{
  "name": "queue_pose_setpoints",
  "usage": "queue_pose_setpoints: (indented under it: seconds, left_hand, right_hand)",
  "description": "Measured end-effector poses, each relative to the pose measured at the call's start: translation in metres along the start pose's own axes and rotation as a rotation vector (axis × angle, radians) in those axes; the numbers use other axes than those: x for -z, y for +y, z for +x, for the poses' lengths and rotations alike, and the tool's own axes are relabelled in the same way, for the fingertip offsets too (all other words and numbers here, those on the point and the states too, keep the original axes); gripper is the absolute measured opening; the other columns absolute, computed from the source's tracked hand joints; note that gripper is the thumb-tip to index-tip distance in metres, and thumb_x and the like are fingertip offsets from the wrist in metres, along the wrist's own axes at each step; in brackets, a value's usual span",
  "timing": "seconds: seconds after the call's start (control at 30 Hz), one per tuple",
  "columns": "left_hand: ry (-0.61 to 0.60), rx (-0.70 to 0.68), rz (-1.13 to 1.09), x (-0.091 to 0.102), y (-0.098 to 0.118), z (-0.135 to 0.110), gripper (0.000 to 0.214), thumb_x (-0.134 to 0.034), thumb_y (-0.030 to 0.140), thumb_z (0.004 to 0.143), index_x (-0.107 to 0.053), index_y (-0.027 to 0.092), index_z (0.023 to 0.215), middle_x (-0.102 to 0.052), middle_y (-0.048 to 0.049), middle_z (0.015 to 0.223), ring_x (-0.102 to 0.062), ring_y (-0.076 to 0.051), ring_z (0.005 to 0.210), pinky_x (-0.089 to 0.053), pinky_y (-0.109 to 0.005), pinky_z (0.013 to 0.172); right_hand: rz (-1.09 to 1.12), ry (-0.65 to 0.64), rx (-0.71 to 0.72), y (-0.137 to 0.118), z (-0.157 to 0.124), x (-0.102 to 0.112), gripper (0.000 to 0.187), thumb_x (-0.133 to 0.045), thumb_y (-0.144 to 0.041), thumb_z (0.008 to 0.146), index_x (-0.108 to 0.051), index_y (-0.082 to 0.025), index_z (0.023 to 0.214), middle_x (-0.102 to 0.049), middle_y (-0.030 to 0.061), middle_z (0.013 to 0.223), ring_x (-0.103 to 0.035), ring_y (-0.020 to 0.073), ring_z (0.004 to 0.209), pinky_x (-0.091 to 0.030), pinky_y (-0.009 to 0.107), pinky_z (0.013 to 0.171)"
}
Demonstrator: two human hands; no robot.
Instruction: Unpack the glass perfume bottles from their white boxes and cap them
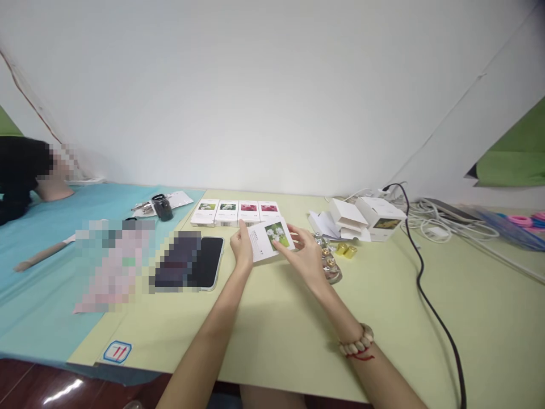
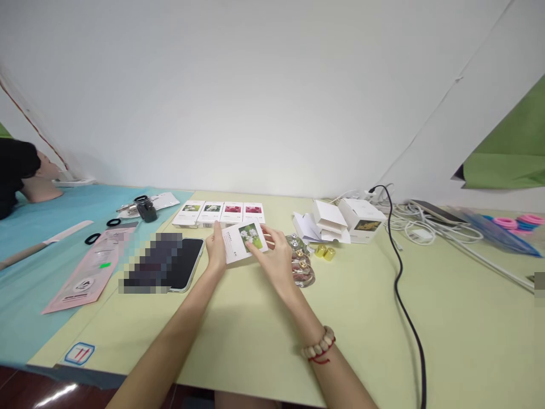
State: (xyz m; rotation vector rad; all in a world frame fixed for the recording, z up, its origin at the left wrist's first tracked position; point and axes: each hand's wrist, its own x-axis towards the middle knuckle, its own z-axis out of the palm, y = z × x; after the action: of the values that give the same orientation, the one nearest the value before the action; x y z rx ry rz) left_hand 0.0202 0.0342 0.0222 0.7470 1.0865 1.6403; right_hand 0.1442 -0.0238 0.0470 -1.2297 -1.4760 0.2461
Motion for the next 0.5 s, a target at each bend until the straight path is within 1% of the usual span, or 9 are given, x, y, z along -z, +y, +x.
queue_pose_setpoints:
  seconds: [0.1,0.17,0.2,0.23,0.3,0.37,0.5]
  left_hand:
    - [0.047,-0.120,0.181,0.003,-0.003,0.003,0.055,-0.037,0.064,0.074,-0.050,0.014,0.054,-0.057,-0.0063,0.057,-0.052,-0.016,0.053,-0.037,-0.025,0.053]
    - [0.082,-0.184,0.258,0.005,-0.004,0.003,0.053,-0.034,0.058,0.078,-0.054,0.015,0.056,-0.057,-0.0065,0.060,-0.052,-0.016,0.058,-0.037,-0.026,0.058]
    - [0.096,-0.195,0.255,0.006,-0.005,0.003,0.050,-0.035,0.055,0.079,-0.055,0.015,0.057,-0.058,-0.0065,0.061,-0.051,-0.017,0.059,-0.036,-0.027,0.060]
    - [0.105,-0.185,0.221,0.007,-0.005,0.004,0.046,-0.038,0.051,0.078,-0.056,0.015,0.056,-0.057,-0.0063,0.061,-0.051,-0.017,0.059,-0.035,-0.027,0.061]
    - [0.107,-0.122,0.103,0.008,-0.005,0.006,0.039,-0.044,0.044,0.075,-0.055,0.015,0.053,-0.056,-0.0053,0.058,-0.048,-0.016,0.056,-0.034,-0.026,0.060]
    - [0.111,-0.039,-0.017,0.007,-0.004,0.009,0.037,-0.042,0.041,0.073,-0.053,0.014,0.050,-0.052,-0.0040,0.052,-0.046,-0.014,0.050,-0.034,-0.025,0.055]
    - [0.131,0.088,-0.215,0.006,0.000,0.014,0.036,-0.032,0.042,0.072,-0.044,0.016,0.051,-0.044,-0.0007,0.047,-0.045,-0.012,0.043,-0.034,-0.024,0.049]
  right_hand:
    - [0.110,-0.038,-0.140,0.004,0.001,-0.001,0.057,-0.071,-0.037,0.060,-0.056,-0.016,0.110,-0.057,0.0107,0.108,-0.059,0.0205,0.090,-0.051,0.036,0.080]
    - [0.170,-0.077,-0.183,0.003,-0.001,-0.003,0.058,-0.071,-0.036,0.059,-0.055,-0.015,0.110,-0.059,0.0105,0.105,-0.059,0.0207,0.089,-0.050,0.037,0.081]
    - [0.176,-0.099,-0.177,0.002,-0.003,-0.005,0.055,-0.071,-0.035,0.059,-0.057,-0.015,0.108,-0.060,0.0100,0.104,-0.059,0.0206,0.089,-0.049,0.037,0.082]
    - [0.160,-0.117,-0.152,0.000,-0.006,-0.007,0.050,-0.071,-0.034,0.060,-0.058,-0.016,0.104,-0.060,0.0094,0.103,-0.059,0.0207,0.090,-0.049,0.037,0.082]
    - [0.086,-0.142,-0.068,-0.004,-0.013,-0.012,0.037,-0.069,-0.033,0.062,-0.062,-0.017,0.095,-0.060,0.0083,0.101,-0.057,0.0210,0.092,-0.048,0.036,0.083]
    - [0.017,-0.145,0.021,-0.009,-0.020,-0.017,0.031,-0.066,-0.032,0.066,-0.062,-0.018,0.093,-0.059,0.0078,0.101,-0.055,0.0209,0.094,-0.047,0.035,0.082]
    - [-0.023,-0.112,0.133,-0.016,-0.027,-0.024,0.040,-0.065,-0.032,0.068,-0.055,-0.020,0.105,-0.055,0.0074,0.104,-0.052,0.0198,0.098,-0.047,0.033,0.079]
